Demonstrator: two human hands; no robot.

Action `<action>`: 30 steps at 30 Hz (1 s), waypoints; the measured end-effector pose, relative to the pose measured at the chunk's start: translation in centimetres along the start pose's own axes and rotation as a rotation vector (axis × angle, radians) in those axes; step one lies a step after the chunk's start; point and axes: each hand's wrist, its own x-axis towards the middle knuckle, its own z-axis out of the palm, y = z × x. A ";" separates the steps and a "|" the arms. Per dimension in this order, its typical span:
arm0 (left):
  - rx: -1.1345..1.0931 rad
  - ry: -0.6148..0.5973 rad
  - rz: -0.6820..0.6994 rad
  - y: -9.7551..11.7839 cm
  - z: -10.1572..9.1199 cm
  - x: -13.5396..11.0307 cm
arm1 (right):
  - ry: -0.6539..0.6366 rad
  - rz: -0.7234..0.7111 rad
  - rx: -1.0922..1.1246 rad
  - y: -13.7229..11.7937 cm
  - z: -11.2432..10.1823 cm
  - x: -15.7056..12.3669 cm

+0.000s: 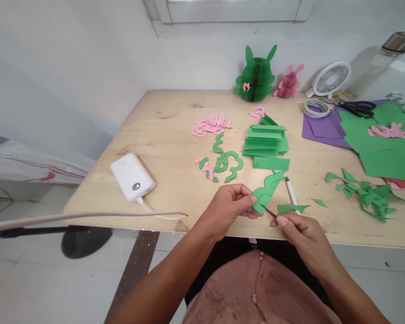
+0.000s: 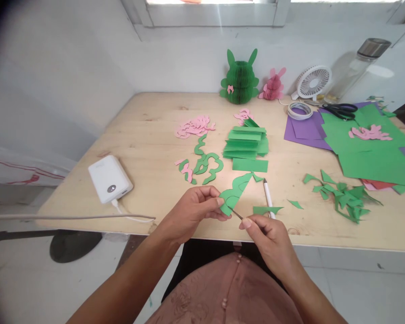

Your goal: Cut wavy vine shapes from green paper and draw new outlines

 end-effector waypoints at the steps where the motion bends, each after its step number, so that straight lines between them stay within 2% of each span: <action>1: 0.001 0.000 0.000 0.0 0.0 0.0 | 0.000 -0.003 -0.003 0.0 0.0 0.0; 30: -0.079 0.042 0.018 -0.7 0.4 -0.3 | -0.006 0.029 0.029 0.2 0.2 0.0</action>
